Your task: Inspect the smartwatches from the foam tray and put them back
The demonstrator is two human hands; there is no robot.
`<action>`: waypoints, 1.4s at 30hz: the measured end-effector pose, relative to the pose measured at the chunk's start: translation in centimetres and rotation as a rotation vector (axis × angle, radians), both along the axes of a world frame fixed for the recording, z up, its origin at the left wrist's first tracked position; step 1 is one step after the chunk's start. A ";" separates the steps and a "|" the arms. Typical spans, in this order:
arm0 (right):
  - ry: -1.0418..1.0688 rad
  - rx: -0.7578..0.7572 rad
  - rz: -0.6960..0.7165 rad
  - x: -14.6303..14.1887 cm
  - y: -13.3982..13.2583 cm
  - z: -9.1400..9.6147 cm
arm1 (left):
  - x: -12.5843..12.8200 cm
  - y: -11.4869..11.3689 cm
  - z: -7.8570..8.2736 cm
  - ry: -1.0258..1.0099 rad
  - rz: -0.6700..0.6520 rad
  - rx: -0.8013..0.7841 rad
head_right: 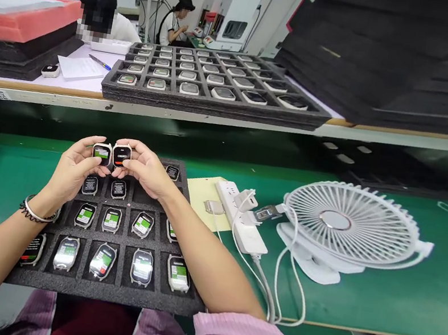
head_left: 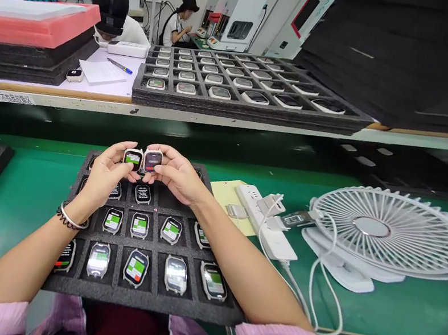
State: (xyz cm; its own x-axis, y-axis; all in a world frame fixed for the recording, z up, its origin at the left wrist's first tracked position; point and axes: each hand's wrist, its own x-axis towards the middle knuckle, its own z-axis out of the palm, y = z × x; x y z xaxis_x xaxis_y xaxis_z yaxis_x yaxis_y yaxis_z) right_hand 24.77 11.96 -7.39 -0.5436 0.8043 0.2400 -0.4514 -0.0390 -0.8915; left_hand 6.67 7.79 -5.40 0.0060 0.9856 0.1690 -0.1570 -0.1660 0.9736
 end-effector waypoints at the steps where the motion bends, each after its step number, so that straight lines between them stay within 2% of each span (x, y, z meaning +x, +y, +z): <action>1: -0.002 -0.005 -0.001 0.0 0.0 -0.1 | 0.0 0.0 -0.1 0.005 0.000 0.000; 9: -0.020 -0.024 0.002 0.0 -0.1 -0.4 | 0.1 0.4 -0.8 0.073 0.053 0.051; 16: -0.020 -0.035 -0.023 0.0 -0.1 -0.7 | 0.2 0.0 -0.8 0.051 0.008 0.009; 31: -0.054 0.000 -0.065 0.0 0.1 -1.7 | 0.0 0.2 -1.4 0.046 0.000 -0.036; 37: -0.070 -0.108 -0.104 -0.2 0.2 -1.9 | 0.0 0.4 -1.6 0.038 0.030 -0.072; 42: -0.054 -0.264 -0.109 0.1 0.7 -2.2 | -0.1 0.8 -1.6 -0.089 0.057 -0.242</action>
State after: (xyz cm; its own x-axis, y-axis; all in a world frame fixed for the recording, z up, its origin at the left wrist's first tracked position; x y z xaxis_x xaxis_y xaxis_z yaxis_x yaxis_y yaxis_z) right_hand 24.87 12.69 -9.61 -0.4569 0.8894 -0.0122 -0.4179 -0.2268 -0.8797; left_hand 6.54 8.64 -6.98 -0.0552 0.9957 -0.0746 -0.2413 0.0592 0.9686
